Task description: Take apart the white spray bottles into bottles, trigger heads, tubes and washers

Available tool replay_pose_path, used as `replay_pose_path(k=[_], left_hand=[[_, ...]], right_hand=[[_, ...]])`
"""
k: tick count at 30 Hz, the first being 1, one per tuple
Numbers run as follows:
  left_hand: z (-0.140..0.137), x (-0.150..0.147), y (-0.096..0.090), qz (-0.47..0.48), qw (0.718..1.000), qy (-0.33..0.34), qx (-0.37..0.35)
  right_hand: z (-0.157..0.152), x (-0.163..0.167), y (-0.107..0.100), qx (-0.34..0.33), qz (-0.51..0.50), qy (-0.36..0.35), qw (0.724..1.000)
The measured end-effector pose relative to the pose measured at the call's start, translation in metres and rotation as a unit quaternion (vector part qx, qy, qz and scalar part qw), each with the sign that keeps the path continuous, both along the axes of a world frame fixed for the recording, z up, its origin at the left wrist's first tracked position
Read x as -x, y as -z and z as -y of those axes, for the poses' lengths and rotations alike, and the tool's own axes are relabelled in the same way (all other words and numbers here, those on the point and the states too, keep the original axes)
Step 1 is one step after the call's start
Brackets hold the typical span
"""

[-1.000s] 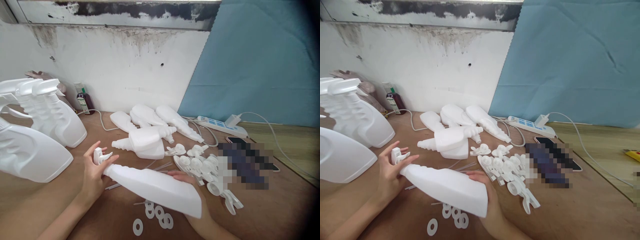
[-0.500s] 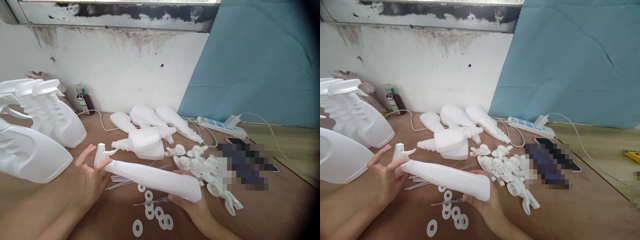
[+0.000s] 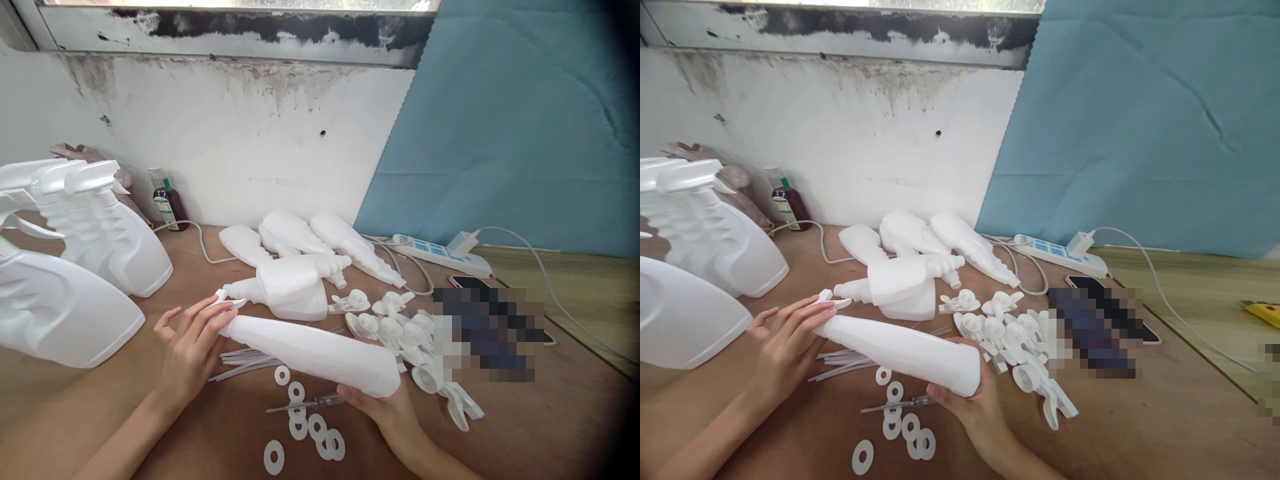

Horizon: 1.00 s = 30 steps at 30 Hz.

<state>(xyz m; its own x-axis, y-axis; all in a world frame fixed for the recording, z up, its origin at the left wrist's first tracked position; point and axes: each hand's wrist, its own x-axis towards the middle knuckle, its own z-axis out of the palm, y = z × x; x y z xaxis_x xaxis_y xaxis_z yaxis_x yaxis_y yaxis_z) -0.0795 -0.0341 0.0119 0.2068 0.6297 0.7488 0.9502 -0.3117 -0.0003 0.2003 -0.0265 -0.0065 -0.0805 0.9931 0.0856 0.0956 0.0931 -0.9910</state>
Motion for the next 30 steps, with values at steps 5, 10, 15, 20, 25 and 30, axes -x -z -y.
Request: replay_pose_path(k=[5,10,15,20,25,30], left_hand=[[-0.001,0.004,0.007,0.009,1.0,0.02,-0.009],[-0.001,0.006,0.011,0.018,0.999,0.028,-0.022],[-0.003,0.009,0.011,0.035,0.997,0.052,-0.037],[-0.007,0.019,0.015,0.117,0.985,0.125,0.026],[-0.006,0.024,0.015,0.144,0.974,0.149,0.095],[-0.004,0.019,0.015,0.246,0.955,0.128,0.102]], right_hand=[[0.0,0.0,-0.002,-0.011,0.002,0.006,1.0],[0.001,-0.001,0.001,-0.021,0.007,0.007,1.0],[0.0,-0.003,0.004,-0.016,0.001,0.008,1.0],[0.0,-0.004,0.005,-0.002,-0.016,0.011,1.0],[0.002,-0.007,0.006,0.015,-0.039,0.006,0.999],[0.003,-0.007,0.008,0.023,-0.047,0.011,0.999]])
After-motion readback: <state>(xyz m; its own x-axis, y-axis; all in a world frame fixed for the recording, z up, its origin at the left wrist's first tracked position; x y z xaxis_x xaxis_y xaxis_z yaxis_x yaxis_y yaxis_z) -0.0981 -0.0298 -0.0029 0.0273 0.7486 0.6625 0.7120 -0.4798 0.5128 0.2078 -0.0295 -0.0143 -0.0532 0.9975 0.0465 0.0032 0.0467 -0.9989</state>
